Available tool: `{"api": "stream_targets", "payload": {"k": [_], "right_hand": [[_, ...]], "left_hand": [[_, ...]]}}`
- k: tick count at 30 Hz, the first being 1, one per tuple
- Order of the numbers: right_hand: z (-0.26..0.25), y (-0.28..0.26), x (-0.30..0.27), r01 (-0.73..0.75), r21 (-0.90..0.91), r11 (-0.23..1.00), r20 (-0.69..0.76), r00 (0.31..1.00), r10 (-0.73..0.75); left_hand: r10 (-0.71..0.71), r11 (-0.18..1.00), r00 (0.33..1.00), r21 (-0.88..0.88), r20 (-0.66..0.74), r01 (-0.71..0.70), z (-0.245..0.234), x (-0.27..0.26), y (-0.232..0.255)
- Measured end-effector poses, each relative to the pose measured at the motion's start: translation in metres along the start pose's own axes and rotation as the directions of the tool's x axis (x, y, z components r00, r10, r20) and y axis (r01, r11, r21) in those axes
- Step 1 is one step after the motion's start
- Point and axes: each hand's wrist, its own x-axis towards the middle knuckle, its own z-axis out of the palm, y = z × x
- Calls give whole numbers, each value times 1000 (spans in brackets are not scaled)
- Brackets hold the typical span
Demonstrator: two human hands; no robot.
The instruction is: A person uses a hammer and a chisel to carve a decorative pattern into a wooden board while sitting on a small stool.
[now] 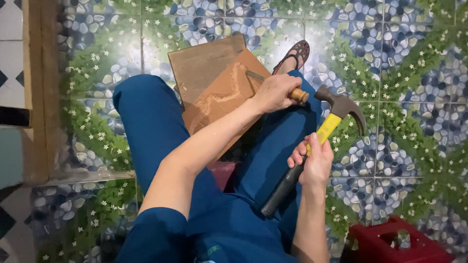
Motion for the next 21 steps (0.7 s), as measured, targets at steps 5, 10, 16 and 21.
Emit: {"api": "stream_targets", "payload": {"k": [5,10,16,21], "right_hand": [[2,0,-15,41,-46,998,16,999,-40],[-1,1,-20,87,-68,994,22,996,-85],[14,1,-13,192,-99,976,77,980,-185],[10,6,-9,229,-59,972,56,973,-226]], "left_hand": [[-27,999,999,24,24,27,5,6,-9],[-29,999,999,31,-46,30,20,10,-26],[-14,999,998,29,-63,16,25,7,-37],[-22,999,998,48,-59,25,21,10,-37]]}}
